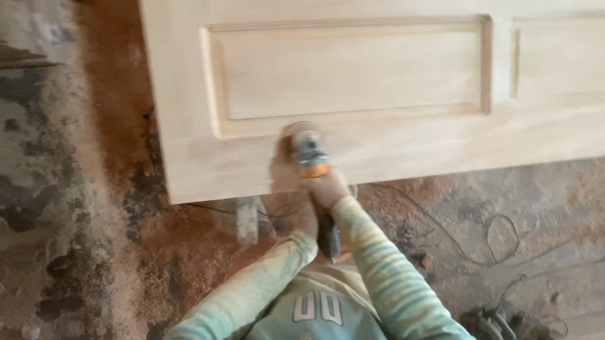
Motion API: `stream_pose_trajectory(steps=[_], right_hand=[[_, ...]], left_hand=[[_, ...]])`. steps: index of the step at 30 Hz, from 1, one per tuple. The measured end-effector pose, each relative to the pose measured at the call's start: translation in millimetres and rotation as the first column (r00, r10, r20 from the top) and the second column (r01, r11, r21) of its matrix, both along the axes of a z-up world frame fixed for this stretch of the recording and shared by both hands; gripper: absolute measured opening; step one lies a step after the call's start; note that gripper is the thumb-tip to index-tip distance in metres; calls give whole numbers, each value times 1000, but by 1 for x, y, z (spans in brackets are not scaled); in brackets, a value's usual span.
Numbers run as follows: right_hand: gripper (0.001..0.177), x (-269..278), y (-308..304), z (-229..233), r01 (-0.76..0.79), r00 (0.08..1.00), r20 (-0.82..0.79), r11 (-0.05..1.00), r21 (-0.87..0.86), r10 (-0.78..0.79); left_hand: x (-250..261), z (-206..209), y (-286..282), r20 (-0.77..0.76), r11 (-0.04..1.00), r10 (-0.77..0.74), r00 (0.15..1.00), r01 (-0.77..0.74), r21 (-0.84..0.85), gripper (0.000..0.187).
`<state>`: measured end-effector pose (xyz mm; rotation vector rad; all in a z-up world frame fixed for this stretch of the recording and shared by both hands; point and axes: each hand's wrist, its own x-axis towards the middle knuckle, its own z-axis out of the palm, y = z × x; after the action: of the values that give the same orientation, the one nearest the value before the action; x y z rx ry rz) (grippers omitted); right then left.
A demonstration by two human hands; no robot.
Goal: The person uses an electric orbital sander to smooth the surface of a large, light-colored wooden door. The person systematically moves the tool across the flat panels and the raised frame of the door, generating wood dust.
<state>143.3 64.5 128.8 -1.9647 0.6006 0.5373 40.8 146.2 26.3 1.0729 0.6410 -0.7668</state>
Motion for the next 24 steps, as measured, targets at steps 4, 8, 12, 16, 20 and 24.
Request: stream_pose_trajectory(steps=[4, 8, 12, 16, 20, 24], right_hand=[[45, 10, -36, 14, -154, 983, -108, 986, -70, 145], [47, 8, -102, 22, -161, 978, -144, 985, -64, 151], [44, -7, -185, 9, -129, 983, -135, 990, -51, 121], [40, -27, -254, -1, -32, 998, -57, 999, -11, 31], [35, -39, -293, 6, 168, 986, -11, 973, 160, -168], [44, -28, -334, 33, 480, 877, -125, 836, 267, -464]], left_hand=[[-14, -4, -43, -26, 997, 76, 997, -76, -6, 86], [-27, -12, -119, -44, 994, 111, 993, -111, -16, 86], [-41, -20, -194, -43, 986, 164, 985, -165, -10, 85], [-38, -19, -263, -9, 994, 111, 994, -112, -14, 85], [-31, 0, -295, 54, 993, -85, 995, 81, 81, 85], [15, 28, -325, 164, 796, -527, 834, 416, 440, 85]])
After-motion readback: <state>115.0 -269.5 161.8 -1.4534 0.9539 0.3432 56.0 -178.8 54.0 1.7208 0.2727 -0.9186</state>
